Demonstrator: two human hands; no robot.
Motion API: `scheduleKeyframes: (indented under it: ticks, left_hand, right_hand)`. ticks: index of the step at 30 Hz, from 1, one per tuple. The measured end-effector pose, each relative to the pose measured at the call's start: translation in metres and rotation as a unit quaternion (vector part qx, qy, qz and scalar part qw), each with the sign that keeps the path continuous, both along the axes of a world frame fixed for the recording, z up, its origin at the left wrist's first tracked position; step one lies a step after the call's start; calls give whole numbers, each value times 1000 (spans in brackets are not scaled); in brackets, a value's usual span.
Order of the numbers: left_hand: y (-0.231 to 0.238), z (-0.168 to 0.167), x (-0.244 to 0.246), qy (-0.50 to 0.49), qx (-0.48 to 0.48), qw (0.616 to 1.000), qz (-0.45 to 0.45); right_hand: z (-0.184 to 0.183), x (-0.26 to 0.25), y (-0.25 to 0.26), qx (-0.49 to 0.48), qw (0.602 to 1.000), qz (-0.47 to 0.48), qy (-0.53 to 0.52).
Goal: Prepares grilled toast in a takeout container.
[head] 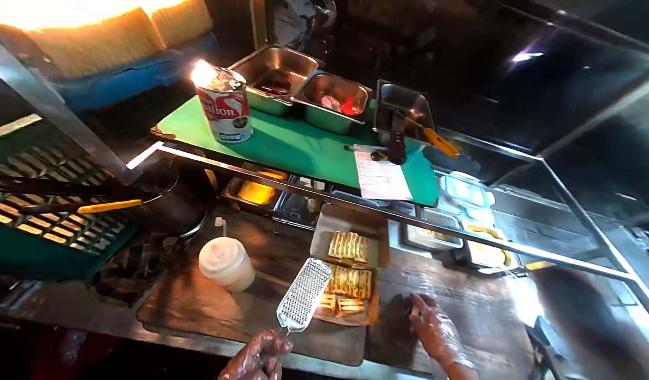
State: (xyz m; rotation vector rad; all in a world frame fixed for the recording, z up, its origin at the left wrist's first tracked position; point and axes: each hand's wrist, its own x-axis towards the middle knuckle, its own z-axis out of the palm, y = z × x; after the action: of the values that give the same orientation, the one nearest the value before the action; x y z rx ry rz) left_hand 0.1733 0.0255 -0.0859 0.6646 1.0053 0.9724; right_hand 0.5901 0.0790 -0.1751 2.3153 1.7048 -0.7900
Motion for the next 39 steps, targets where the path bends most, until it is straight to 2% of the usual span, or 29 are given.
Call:
scheduleKeyframes:
  ticks: [6,9,10,11,13,14,15,17,19,20,22,27,30,34,36,39]
  left_hand:
    - [19,5,10,33,6,999,-35]
    - [19,1,17,31,5,999,-35]
    - [18,0,19,37,0,999,-37]
    - [17,-2,22,45,-4,998,-37]
    - [17,-8,28,62,-9,997,-44]
    - [17,-13,33,69,-7,996,-49]
    - [19,-20,40,80,-8,995,-51]
    - [23,-32,58,108,-23,992,-55]
    - [28,-34,76,125,-69,987,-69]
    - [31,-34,83,131,-96,983,-83]
    - [37,-32,89,141,-125,975,-115]
    - [42,-34,82,159,-109,973,-128]
    - [36,-35,80,162,-90,974,-128]
    - [31,-29,78,206,-60,969,-122]
    - [28,-30,77,235,-35,961,-138]
    - [27,-32,76,242,-21,959,-144]
  right_hand:
    - [-9,-1,-7,-15,999,30,19]
    - [-25,9,-21,92,993,-15,70]
    - [-30,11,-27,150,979,-63,124]
    - [-32,8,-30,206,948,-130,207]
    - [-19,-13,-29,278,839,-262,387]
    - [-6,-29,-27,293,796,-278,450]
    - [8,-47,-23,299,783,-246,487]
    - [26,-84,-11,299,828,-89,467]
    - [37,-116,11,284,895,69,338]
    - [45,-129,23,241,926,117,267]
    - [52,-147,39,172,951,160,202]
    - [38,-158,34,226,931,132,256]
    - [29,-167,32,269,923,127,245]
    - [13,-179,19,393,871,140,260]
    - [1,-178,23,399,859,131,292]
    - [-7,-173,31,407,858,142,278]
